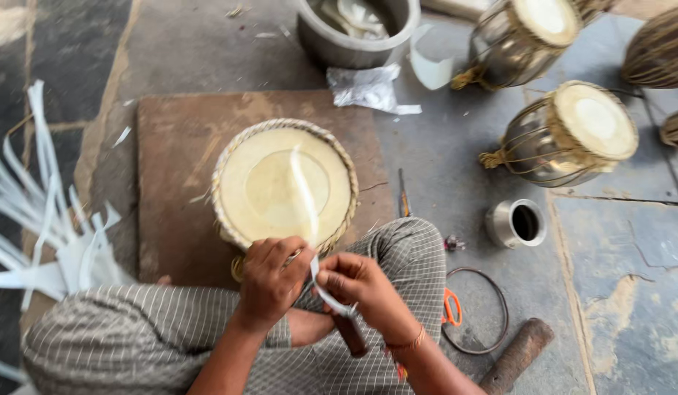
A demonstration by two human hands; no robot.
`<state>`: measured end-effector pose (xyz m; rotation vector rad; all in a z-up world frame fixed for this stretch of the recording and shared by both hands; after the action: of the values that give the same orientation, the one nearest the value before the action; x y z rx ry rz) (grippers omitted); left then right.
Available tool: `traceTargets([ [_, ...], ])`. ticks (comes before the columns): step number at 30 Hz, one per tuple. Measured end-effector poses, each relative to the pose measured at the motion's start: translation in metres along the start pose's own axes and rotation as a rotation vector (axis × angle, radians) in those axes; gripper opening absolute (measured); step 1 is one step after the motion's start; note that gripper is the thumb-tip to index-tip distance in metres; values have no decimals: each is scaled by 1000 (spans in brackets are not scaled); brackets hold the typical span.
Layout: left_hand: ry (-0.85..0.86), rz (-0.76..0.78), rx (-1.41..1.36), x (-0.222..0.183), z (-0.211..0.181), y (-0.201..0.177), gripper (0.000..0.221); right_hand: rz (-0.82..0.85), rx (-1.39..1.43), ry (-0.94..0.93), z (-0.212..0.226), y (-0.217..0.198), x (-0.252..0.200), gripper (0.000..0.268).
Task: The person repairs a small drum by inserting white strips into the lacing and tightening them using a tool.
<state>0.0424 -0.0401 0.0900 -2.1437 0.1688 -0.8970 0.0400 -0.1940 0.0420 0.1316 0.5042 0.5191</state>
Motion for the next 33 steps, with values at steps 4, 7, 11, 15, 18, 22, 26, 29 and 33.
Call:
traceTargets([
  [4, -68, -27, -2, 1, 5, 0, 24, 98, 44, -137, 4, 6, -22, 17],
  [7, -252, -69, -74, -9, 7, 11, 24, 69, 276, -150, -6, 2, -35, 19],
  [11, -775, 84, -624, -39, 18, 45, 18, -70, 223, -176, 6, -7, -35, 29],
  [15, -689, 135, -1070, -41, 0, 57, 24, 51, -308, -348, 40, 15, -37, 40],
  [18, -673, 86, -808, -44, -1, 43, 25, 42, -420, -376, 43, 27, -43, 42],
  [22, -718, 67, -624, -40, -8, 34, 19, -162, -548, -165, 34, 16, -39, 59],
  [26, -760, 21, -692, -34, -3, 32, 18, -223, -690, -296, 43, 11, -44, 60],
  [29, -799, 102, -1078, -38, 1, 50, 14, -211, -737, -461, 47, 15, -50, 59],
  [33, -786, 63, -1089, -40, 3, 51, 13, -220, -756, -479, 50, 15, -45, 47],
])
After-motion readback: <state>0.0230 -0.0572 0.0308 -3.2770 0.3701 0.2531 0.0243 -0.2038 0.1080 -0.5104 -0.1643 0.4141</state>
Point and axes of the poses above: each hand's wrist, its own x-axis towards the middle knuckle, its own y-axis out of the palm, z = x × y, the point moved 7 cm from there along x, towards the middle knuckle, and after that the axes turned 12 degrees about z, right-handed, at the moved point
